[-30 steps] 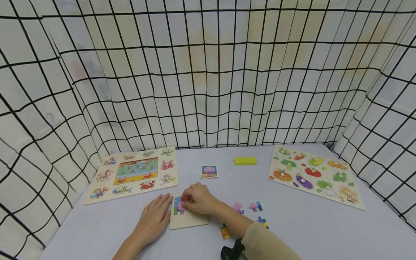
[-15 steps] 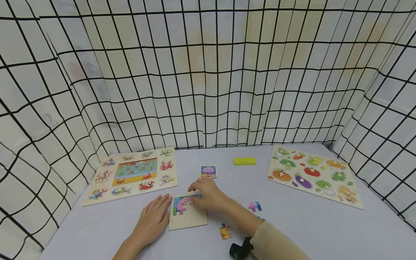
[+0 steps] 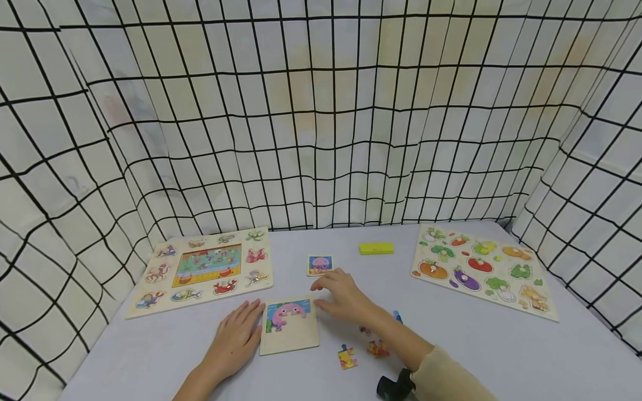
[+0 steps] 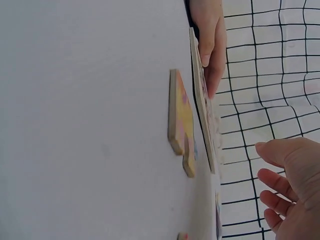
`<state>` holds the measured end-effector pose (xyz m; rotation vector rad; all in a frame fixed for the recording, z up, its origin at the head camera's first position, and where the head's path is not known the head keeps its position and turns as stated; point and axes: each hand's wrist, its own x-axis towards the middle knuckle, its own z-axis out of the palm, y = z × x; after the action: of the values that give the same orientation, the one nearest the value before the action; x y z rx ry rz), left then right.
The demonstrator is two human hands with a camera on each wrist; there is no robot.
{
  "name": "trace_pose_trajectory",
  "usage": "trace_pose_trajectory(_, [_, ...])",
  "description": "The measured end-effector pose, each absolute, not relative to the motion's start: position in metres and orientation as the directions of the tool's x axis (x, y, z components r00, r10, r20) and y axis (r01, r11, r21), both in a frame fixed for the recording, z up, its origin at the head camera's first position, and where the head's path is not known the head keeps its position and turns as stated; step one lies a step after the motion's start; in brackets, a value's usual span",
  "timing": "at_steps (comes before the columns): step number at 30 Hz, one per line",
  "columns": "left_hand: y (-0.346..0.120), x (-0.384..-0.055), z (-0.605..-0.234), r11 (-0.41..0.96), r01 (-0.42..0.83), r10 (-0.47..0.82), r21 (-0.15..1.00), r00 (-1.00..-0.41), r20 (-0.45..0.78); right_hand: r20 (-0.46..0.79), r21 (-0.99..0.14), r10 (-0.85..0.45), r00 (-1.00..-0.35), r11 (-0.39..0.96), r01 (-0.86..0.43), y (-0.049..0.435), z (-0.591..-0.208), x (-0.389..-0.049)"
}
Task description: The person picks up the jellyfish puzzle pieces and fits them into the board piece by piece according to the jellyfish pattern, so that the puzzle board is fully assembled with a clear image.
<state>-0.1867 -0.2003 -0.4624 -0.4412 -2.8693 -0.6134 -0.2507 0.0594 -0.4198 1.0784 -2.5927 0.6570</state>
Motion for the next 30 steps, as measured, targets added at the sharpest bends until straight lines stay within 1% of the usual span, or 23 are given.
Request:
trace_pose_trajectory(5, [-0.201,-0.187,-0.463,0.873,0.319,0.247,0.370,-0.941,0.230,0.433,-0.292,-0.599,-0.674,0.614,-0.734,0.073,-0.419,-0.248])
trace_pose_trajectory(14, [-0.200,-0.187,-0.463,0.871,0.320,0.247,0.374,-0.941,0.231,0.399,-0.328,-0.585,-0.706,0.628,-0.706,0.093,-0.420,-0.240])
trace_pose_trajectory(23, [-0.201,-0.188,-0.466,0.872,0.318,0.246,0.371,-0.942,0.229,0.400,-0.308,-0.597,-0.696,0.627,-0.715,0.113,-0.425,-0.230])
trace_pose_trajectory(27, [-0.201,-0.187,-0.466,0.873,0.317,0.244,0.372,-0.942,0.231,0.380,-0.314,-0.596,-0.708,0.637,-0.704,0.120,-0.430,-0.226])
trace_pose_trajectory(30, [-0.201,-0.186,-0.465,0.872,0.318,0.246,0.372,-0.942,0.230,0.341,-0.319,-0.588,-0.733,0.662,-0.679,0.125,-0.433,-0.224])
